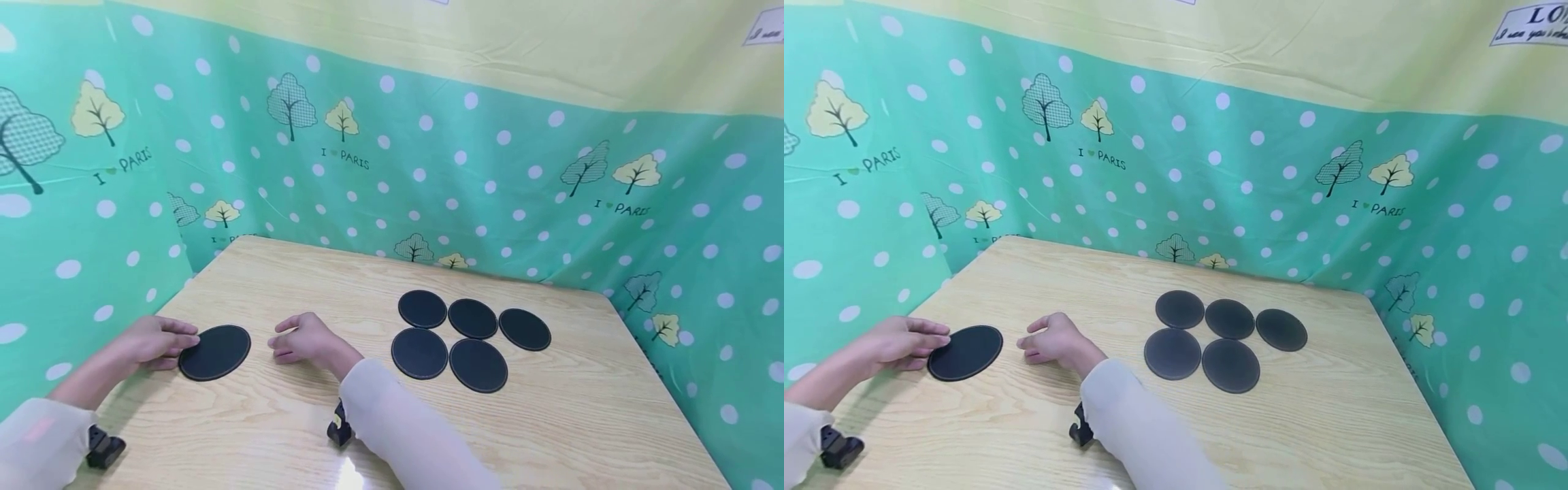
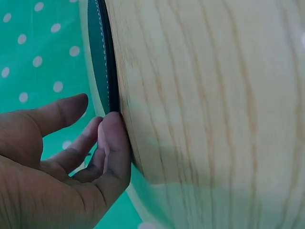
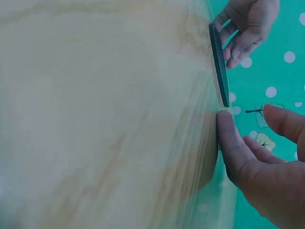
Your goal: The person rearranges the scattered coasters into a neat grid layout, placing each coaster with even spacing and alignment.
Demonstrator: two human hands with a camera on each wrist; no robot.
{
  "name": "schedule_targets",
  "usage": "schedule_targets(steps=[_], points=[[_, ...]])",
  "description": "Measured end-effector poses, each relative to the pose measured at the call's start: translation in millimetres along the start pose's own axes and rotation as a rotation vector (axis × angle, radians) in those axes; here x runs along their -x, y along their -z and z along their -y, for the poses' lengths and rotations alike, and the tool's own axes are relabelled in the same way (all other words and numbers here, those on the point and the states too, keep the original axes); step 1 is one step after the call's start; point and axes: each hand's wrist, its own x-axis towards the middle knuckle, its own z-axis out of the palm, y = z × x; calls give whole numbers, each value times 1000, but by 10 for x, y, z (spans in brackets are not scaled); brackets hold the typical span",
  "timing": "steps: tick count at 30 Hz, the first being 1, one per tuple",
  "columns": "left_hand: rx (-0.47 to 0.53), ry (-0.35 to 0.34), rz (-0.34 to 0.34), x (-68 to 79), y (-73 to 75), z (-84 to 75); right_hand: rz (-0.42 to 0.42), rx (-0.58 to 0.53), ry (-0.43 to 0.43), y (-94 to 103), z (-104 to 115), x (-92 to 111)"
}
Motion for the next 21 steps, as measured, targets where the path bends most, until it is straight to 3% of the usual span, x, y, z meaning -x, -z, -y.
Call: schedule_targets(steps=[7,15,21], points=[[17,-2,11,-19,-47,-59,31,-113,-26,-82,-45,-44],[47,1,42,-33,-130,-128,67,-115,-20,-131,-27,-15],[28,6,43,-37,-145,-168,62,-185,-35,-151,-8,-8]])
